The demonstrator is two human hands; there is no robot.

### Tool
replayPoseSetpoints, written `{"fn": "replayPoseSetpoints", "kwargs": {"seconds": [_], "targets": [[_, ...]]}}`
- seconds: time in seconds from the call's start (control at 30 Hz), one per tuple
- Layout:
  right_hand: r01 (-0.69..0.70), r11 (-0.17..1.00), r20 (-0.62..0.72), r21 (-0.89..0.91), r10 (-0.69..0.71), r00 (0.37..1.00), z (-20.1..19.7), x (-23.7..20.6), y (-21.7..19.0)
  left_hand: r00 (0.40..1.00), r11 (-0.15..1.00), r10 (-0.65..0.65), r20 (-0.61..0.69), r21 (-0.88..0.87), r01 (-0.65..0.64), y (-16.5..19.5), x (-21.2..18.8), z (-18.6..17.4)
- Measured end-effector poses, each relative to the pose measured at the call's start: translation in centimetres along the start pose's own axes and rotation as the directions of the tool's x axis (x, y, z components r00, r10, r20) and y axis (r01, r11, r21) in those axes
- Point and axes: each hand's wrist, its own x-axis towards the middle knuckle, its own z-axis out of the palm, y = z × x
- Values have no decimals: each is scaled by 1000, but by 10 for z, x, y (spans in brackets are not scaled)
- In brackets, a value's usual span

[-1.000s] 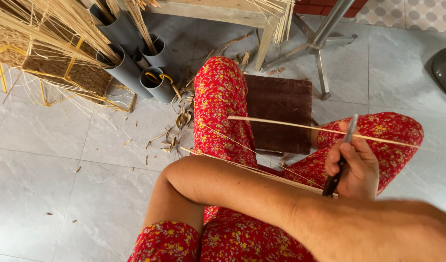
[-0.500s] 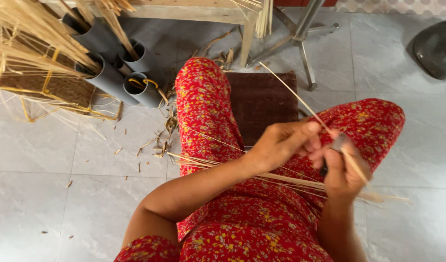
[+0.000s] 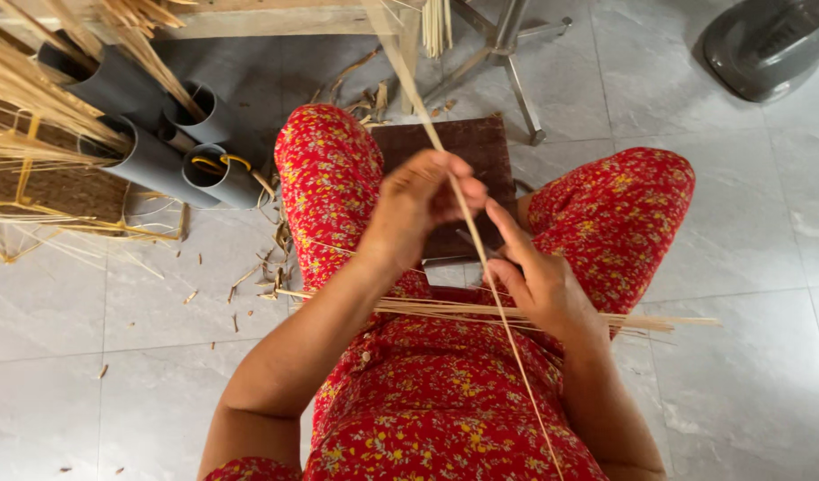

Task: The person sits on a low stool with a wooden board on their lap and splits thin bamboo strips into narrower pieces using a knife. They pull finished strips across their lap into a growing bundle and reach to a pile of raw bamboo strips beside them to continue.

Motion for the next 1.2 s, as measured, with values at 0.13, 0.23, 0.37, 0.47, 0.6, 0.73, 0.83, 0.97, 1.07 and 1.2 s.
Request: {"fn": "replayPoseSetpoints", "kwargs": {"seconds": [0.13, 0.23, 0.37, 0.47, 0.6, 0.73, 0.83, 0.97, 1.07, 1.2], "targets": [[-197, 969, -67, 147, 208, 976, -18, 5, 8, 991, 992, 100, -92, 82, -92, 33, 7, -22], [-131, 916, -114, 379, 187, 976, -26, 10, 12, 986, 948, 161, -31, 281, -146, 49, 12, -22], [-111, 828, -52, 549, 166, 985, -24, 22, 3, 988, 821, 138, 76, 550, -157, 57, 11, -2], [-146, 768, 32, 624, 162, 986, -18, 31, -8, 985, 678, -3, 172, 724, -124, 56, -8, 15], [-223, 732, 88, 644, 218, 972, -10, 36, -12, 963, 597, -87, 256, 787, -155, 53, -28, 33], [-127, 740, 31, 661, 142, 989, -17, 35, 0, 962, 494, -80, 263, 848, -191, 56, -38, 36], [-84, 737, -81, 671, 184, 980, -32, 29, 11, 961, 449, -86, 263, 871, -198, 61, -45, 31], [-23, 735, -249, 677, 258, 933, -54, 19, 23, 961, 441, -96, 261, 877, -194, 64, -51, 22], [28, 719, -326, 694, 280, 903, -69, 14, 33, 960, 425, -119, 255, 886, -183, 65, -53, 15], [152, 647, -460, 748, 339, 821, -87, 9, 42, 970, 442, -126, 207, 887, -132, 68, -55, 7]]}}
